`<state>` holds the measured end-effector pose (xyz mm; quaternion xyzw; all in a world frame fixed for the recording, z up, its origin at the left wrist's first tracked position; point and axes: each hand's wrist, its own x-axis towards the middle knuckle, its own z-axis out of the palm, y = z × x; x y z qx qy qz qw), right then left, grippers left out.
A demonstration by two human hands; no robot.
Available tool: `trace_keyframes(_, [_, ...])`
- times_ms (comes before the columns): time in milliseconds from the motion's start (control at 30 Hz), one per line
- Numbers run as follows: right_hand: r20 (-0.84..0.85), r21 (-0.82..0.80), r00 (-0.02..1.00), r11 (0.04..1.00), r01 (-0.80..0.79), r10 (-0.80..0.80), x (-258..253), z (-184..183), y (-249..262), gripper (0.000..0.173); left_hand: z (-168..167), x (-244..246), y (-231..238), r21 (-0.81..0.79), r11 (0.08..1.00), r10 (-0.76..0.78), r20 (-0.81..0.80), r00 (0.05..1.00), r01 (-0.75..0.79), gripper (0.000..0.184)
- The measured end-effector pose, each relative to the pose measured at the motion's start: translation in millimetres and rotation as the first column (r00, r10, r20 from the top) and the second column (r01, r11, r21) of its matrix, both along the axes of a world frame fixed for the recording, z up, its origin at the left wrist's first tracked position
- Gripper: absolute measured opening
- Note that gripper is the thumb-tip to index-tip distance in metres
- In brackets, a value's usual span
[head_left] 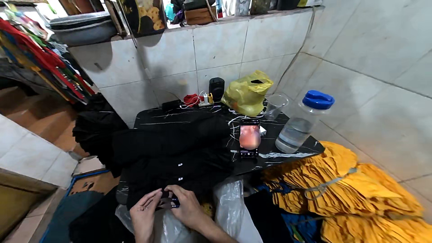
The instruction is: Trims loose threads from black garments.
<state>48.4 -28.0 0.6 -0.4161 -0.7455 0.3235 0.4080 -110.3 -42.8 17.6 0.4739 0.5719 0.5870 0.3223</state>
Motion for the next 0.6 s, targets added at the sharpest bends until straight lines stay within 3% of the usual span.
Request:
trace_keyframes(133, [0.018, 0.019, 0.996, 0.996, -0.084, 0.083, 5, -5, 5, 0.037, 2, -6, -1, 0.015, 0.999, -0.033, 0.027, 0.999, 0.032, 0.006])
trace_keyframes(233, [-0.076, -0.122, 0.986, 0.980, -0.156, 0.148, 9, -4, 11, 0.028, 1, -8, -5, 0.006, 0.992, -0.123, -0.045, 0.991, 0.123, 0.003])
trace_keyframes(267, [-0.130, -0.158, 0.978, 0.971, -0.180, 0.160, 10, -6, 13, 0.023, -1, -8, -7, 0.001, 0.988, -0.152, -0.085, 0.985, 0.152, 0.006])
trace_keyframes(367, [-0.226, -0.169, 0.957, 0.960, -0.222, 0.182, 9, -12, 17, 0.024, -8, -11, -10, 0.042, 0.976, -0.202, -0.213, 0.956, 0.216, 0.036])
trace_keyframes(500, [-0.242, -0.167, 0.942, 0.947, -0.276, 0.231, 8, -12, 16, 0.026, -10, -13, -15, 0.218, 0.967, -0.026, -0.427, 0.904, 0.131, 0.019])
trace_keyframes(600, [-0.270, -0.157, 0.930, 0.941, -0.298, 0.250, 10, -11, 16, 0.031, -4, -15, -22, 0.251, 0.960, 0.036, -0.551, 0.834, 0.124, 0.009])
